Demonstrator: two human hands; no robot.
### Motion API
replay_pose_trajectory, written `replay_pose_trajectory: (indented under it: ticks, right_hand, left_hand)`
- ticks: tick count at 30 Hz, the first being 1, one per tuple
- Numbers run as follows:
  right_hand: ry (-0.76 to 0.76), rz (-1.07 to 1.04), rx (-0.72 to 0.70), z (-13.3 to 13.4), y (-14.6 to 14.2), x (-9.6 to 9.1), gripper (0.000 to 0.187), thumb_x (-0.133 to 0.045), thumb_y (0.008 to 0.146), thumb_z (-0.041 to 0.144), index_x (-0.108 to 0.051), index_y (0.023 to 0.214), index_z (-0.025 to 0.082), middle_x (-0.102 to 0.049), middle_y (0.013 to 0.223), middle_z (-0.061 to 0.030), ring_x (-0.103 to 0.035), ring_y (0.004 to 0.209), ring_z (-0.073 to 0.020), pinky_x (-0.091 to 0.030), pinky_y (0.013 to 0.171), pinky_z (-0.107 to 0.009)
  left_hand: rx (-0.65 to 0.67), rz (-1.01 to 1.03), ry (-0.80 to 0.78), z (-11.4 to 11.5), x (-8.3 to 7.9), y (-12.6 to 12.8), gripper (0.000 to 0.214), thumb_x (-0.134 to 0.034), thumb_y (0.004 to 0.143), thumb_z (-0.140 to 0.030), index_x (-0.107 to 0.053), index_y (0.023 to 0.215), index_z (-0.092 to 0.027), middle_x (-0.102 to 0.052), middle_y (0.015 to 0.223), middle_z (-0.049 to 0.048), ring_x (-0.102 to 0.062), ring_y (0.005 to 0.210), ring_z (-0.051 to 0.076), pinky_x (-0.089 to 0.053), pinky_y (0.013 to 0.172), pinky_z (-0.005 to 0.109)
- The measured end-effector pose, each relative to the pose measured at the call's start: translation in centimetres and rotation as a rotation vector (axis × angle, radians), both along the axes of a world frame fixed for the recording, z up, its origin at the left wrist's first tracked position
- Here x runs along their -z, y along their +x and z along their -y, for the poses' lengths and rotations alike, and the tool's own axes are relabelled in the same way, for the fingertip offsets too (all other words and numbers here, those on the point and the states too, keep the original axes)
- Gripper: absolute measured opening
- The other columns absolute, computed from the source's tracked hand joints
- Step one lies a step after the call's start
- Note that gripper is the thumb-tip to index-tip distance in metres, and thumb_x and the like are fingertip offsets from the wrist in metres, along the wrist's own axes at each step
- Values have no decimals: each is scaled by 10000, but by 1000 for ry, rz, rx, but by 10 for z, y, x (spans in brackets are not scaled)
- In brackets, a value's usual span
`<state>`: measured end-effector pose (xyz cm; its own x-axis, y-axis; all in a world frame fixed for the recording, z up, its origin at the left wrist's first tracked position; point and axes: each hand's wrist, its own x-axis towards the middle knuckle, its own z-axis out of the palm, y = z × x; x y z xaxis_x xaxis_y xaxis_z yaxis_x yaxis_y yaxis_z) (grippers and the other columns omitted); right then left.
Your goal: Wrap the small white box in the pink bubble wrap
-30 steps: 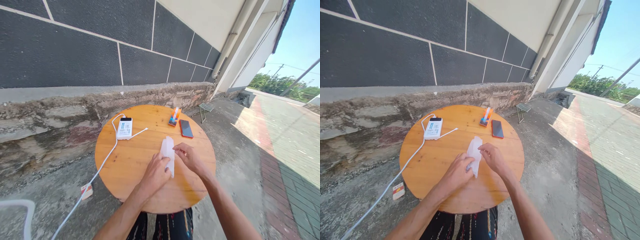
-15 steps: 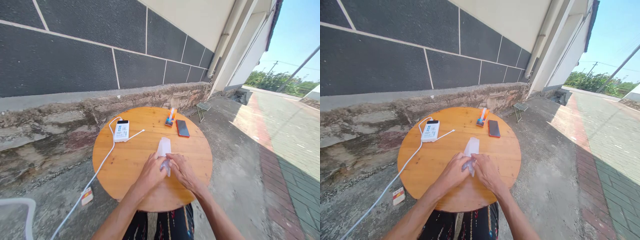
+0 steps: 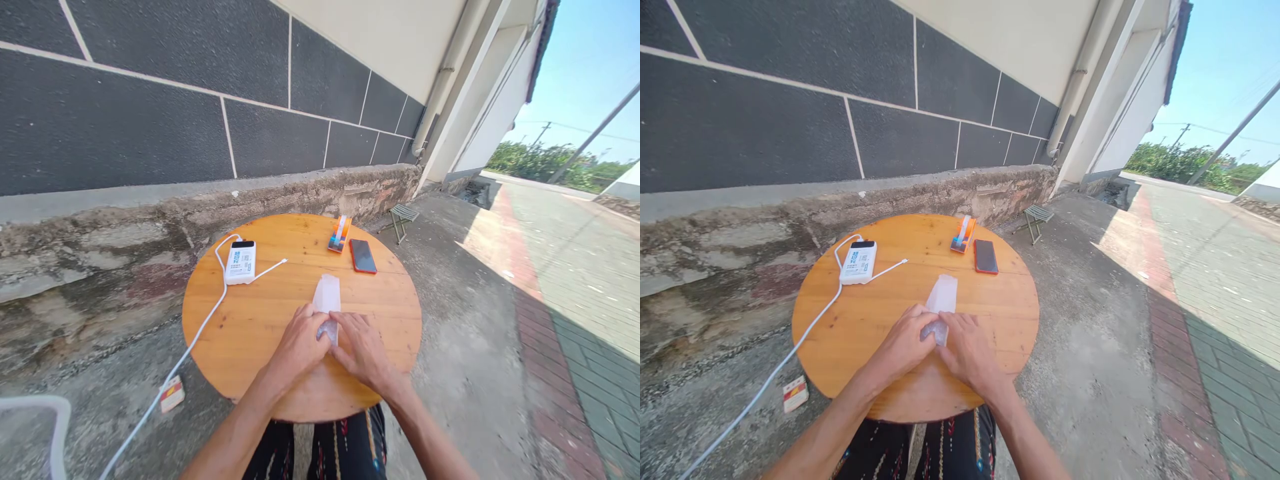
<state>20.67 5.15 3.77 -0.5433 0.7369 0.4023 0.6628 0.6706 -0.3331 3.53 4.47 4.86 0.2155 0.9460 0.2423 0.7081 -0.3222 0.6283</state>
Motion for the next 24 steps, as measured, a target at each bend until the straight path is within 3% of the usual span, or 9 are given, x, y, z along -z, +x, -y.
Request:
replay_pose_trajectory:
  ticks: [14,24]
  right_hand:
    - [20,-69,33,-1,-4,8,441,-560,818,158,-496,1254,173,-599,1199,-117,-552,1085,-269,-454,929,-450]
    - [-72,-122,-58,4,4,11,459,-570,836,181,-467,1283,185,-589,1217,-112,-543,1116,-259,-455,947,-457]
  left_hand:
    - [-15,-20,5,4,-5,2,201,-483,789,-133,-653,866,-208,-565,912,50,-524,953,202,-431,822,297]
    - [2,-63,-45,18,-9,0,231,-484,773,-121,-655,893,-218,-560,931,50,-536,962,195,-431,809,287]
